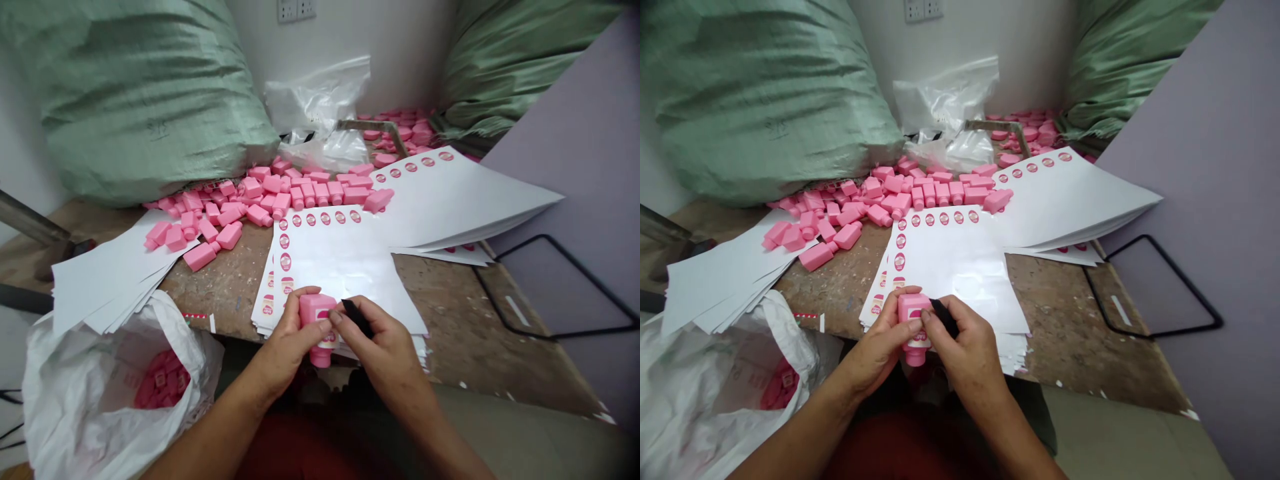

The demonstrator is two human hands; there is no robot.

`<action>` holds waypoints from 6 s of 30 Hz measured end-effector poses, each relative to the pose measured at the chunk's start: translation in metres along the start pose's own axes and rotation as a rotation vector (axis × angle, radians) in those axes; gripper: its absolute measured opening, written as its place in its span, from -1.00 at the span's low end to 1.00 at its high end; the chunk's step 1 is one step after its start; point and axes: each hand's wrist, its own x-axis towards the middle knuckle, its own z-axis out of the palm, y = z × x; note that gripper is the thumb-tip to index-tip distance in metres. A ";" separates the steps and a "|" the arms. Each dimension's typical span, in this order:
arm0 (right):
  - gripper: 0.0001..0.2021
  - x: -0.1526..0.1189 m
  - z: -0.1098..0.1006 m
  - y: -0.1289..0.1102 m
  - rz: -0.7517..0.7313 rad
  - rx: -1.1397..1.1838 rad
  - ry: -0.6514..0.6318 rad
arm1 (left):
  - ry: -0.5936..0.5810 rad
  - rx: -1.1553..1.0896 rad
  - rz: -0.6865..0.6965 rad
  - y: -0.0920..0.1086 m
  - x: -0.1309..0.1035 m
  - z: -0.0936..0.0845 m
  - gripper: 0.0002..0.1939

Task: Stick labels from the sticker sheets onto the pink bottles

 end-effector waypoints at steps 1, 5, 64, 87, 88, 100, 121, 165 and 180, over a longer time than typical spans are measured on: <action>-0.78 -0.001 0.000 0.001 -0.020 -0.040 0.009 | -0.008 0.006 0.004 -0.001 0.000 -0.001 -0.54; -0.81 -0.003 0.000 0.005 -0.084 -0.208 0.041 | -0.027 -0.051 0.001 -0.002 -0.001 0.000 -0.55; -0.80 0.034 0.009 0.034 -0.110 -0.851 -0.161 | 0.194 0.049 -0.010 0.048 0.015 -0.059 -0.44; -0.84 0.043 0.015 0.026 -0.049 -0.893 -0.217 | -0.256 1.458 0.210 0.013 0.004 -0.045 -0.51; -0.84 0.043 0.016 0.027 -0.060 -0.907 -0.211 | -0.254 1.458 0.211 0.013 0.004 -0.045 -0.51; -0.84 0.042 0.020 0.027 -0.036 -0.947 -0.216 | -0.248 1.453 0.175 0.016 0.004 -0.043 -0.48; -0.86 0.046 0.018 0.029 0.021 -0.829 -0.212 | -0.265 1.408 0.149 0.021 0.005 -0.044 -0.46; -0.73 0.045 0.025 0.038 0.002 -0.712 -0.107 | 0.257 -0.212 -0.185 0.028 0.033 -0.071 -0.75; -0.63 0.018 0.005 -0.010 0.102 0.048 -0.164 | 0.149 -0.172 0.056 0.029 -0.001 -0.031 -0.48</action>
